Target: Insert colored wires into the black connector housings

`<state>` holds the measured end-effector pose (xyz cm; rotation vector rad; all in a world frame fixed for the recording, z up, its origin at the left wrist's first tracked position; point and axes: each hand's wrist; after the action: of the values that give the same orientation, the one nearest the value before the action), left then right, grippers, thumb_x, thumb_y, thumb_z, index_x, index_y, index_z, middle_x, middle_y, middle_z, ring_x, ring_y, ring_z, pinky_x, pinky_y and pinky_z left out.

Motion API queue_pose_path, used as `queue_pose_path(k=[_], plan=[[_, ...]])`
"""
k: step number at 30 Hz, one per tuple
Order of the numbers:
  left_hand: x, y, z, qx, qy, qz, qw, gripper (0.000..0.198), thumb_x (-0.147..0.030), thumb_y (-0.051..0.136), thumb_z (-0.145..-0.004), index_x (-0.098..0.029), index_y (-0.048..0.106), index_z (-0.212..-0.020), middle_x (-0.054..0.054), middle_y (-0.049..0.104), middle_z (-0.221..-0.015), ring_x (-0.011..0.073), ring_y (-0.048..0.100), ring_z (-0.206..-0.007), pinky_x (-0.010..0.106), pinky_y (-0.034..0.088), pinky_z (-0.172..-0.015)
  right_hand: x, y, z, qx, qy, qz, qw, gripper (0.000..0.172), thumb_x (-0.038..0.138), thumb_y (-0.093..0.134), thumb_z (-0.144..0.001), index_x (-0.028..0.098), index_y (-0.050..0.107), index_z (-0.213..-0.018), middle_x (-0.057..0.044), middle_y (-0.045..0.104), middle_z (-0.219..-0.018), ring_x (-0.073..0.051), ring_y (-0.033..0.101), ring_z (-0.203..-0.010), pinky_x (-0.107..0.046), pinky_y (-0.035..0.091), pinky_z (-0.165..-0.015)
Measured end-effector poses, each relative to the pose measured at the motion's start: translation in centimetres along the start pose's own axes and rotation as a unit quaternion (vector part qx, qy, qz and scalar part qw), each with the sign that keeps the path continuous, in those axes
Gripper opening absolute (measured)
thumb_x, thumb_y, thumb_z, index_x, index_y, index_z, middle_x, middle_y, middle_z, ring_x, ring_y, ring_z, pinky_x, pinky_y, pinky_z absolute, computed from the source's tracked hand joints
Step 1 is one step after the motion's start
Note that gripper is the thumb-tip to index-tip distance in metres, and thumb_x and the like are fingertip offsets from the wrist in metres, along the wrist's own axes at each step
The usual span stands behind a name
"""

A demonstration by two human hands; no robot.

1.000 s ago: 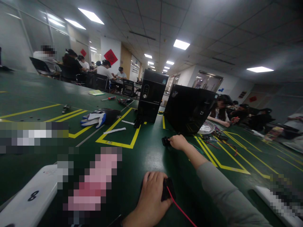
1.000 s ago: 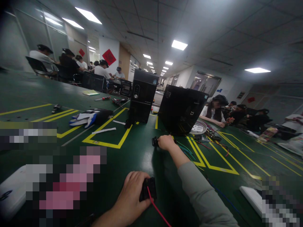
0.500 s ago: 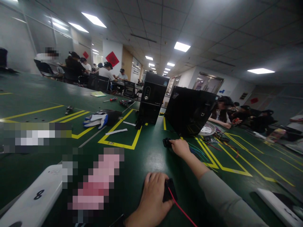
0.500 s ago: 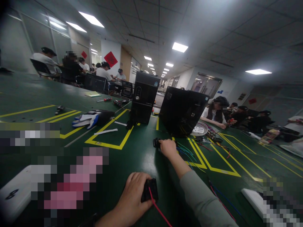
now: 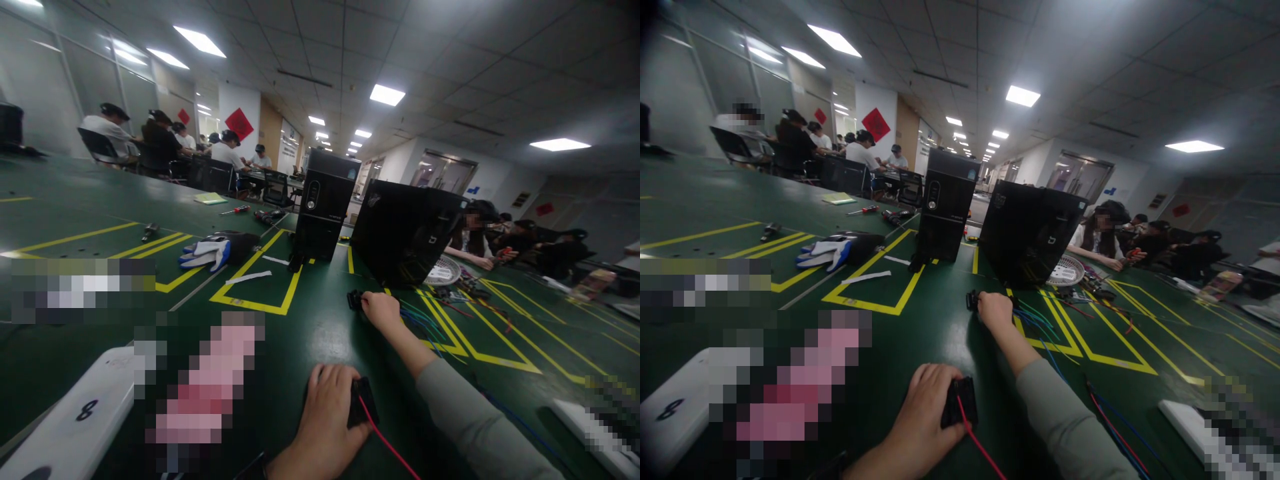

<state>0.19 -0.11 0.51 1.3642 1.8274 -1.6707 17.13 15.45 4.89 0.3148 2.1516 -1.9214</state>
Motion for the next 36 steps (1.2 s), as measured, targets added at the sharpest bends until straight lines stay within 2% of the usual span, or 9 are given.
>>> queue_pose_path(k=[9,15,19,22,25,27,28,32,36], plan=[[-0.1,0.1,0.0,0.004,-0.004,-0.007,1.000,0.039,-0.020,0.069,-0.063,-0.022,0.054,-0.099,0.002,0.057,-0.100,0.0240,0.047,-0.097,0.039,0.030,-0.092,1.1,0.0,0.3,-0.027,-0.044,0.009,0.999,0.026,0.030,0.054,-0.090,0.013,0.057,-0.109,-0.008,0.059,-0.110,-0.020,0.059,-0.095,-0.040,0.049,-0.082],[-0.2,-0.1,0.0,0.004,0.001,-0.010,1.000,0.039,-0.022,0.070,-0.064,-0.021,0.053,-0.099,0.002,0.058,-0.099,0.0243,0.048,-0.097,0.039,0.029,-0.093,1.3,-1.1,1.6,-0.071,-0.020,-0.032,0.997,0.026,0.030,0.052,-0.091,0.013,0.057,-0.110,-0.009,0.059,-0.110,-0.022,0.056,-0.100,-0.042,0.047,-0.084],[-0.2,0.0,0.0,0.007,0.000,-0.017,1.000,0.038,-0.022,0.069,-0.065,-0.021,0.053,-0.099,0.002,0.057,-0.099,0.0240,0.048,-0.097,0.039,0.031,-0.092,0.6,-2.2,5.3,-0.116,-0.004,-0.089,0.989,0.034,0.030,0.043,-0.092,0.011,0.057,-0.116,-0.017,0.058,-0.117,-0.030,0.044,-0.116,-0.043,0.038,-0.094],[-0.1,0.0,0.1,0.000,0.003,-0.019,1.000,0.036,-0.021,0.067,-0.066,-0.021,0.052,-0.099,0.003,0.058,-0.100,0.0249,0.049,-0.098,0.040,0.032,-0.091,-0.1,-2.9,9.8,-0.113,-0.022,-0.143,0.983,0.032,0.035,0.042,-0.092,0.018,0.065,-0.107,-0.009,0.065,-0.111,-0.023,0.052,-0.107,-0.033,0.038,-0.093],[-0.1,0.1,0.1,-0.010,0.008,-0.013,1.000,0.033,-0.019,0.065,-0.066,-0.021,0.052,-0.097,0.004,0.058,-0.098,0.0251,0.050,-0.096,0.040,0.033,-0.089,-0.4,-3.4,14.5,-0.076,-0.055,-0.205,0.974,0.029,0.038,0.042,-0.092,0.028,0.069,-0.097,0.001,0.071,-0.090,-0.015,0.064,-0.081,-0.023,0.046,-0.071],[0.0,0.2,0.2,-0.013,0.014,-0.008,1.000,0.032,-0.018,0.064,-0.066,-0.022,0.053,-0.095,0.003,0.059,-0.096,0.0248,0.050,-0.094,0.039,0.034,-0.087,-0.2,-3.6,17.2,-0.015,-0.078,-0.324,0.943,0.030,0.039,0.041,-0.092,0.028,0.069,-0.094,0.001,0.071,-0.080,-0.016,0.065,-0.070,-0.024,0.044,-0.060],[0.0,0.3,0.2,-0.013,0.015,-0.006,1.000,0.032,-0.018,0.064,-0.066,-0.022,0.053,-0.095,0.004,0.059,-0.096,0.0247,0.051,-0.093,0.038,0.034,-0.087,0.0,-3.6,18.2,-0.001,-0.077,-0.349,0.934,0.029,0.041,0.043,-0.090,0.028,0.069,-0.090,0.001,0.071,-0.074,-0.017,0.064,-0.065,-0.024,0.043,-0.057],[0.0,0.3,0.2,-0.015,0.015,-0.007,1.000,0.035,-0.017,0.064,-0.063,-0.021,0.054,-0.097,0.004,0.059,-0.097,0.0251,0.050,-0.094,0.038,0.034,-0.087,0.9,-3.2,20.3,0.013,-0.062,-0.365,0.929,0.017,0.042,0.057,-0.080,0.030,0.067,-0.086,0.002,0.068,-0.066,-0.017,0.062,-0.059,-0.025,0.040,-0.054],[0.1,0.4,0.1,-0.019,0.014,-0.007,1.000,0.034,-0.017,0.065,-0.063,-0.021,0.054,-0.095,0.003,0.060,-0.095,0.0241,0.051,-0.092,0.036,0.035,-0.084,0.9,-2.5,20.7,0.019,-0.090,-0.359,0.929,0.033,0.028,0.061,-0.074,0.034,0.062,-0.107,0.001,0.071,-0.089,-0.019,0.065,-0.072,-0.026,0.044,-0.062]])
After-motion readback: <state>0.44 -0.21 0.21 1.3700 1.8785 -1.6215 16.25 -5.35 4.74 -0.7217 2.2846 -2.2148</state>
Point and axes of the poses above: each hand's wrist, its own z-axis away from the middle knuckle, its own y-axis out of the palm, x = y × z
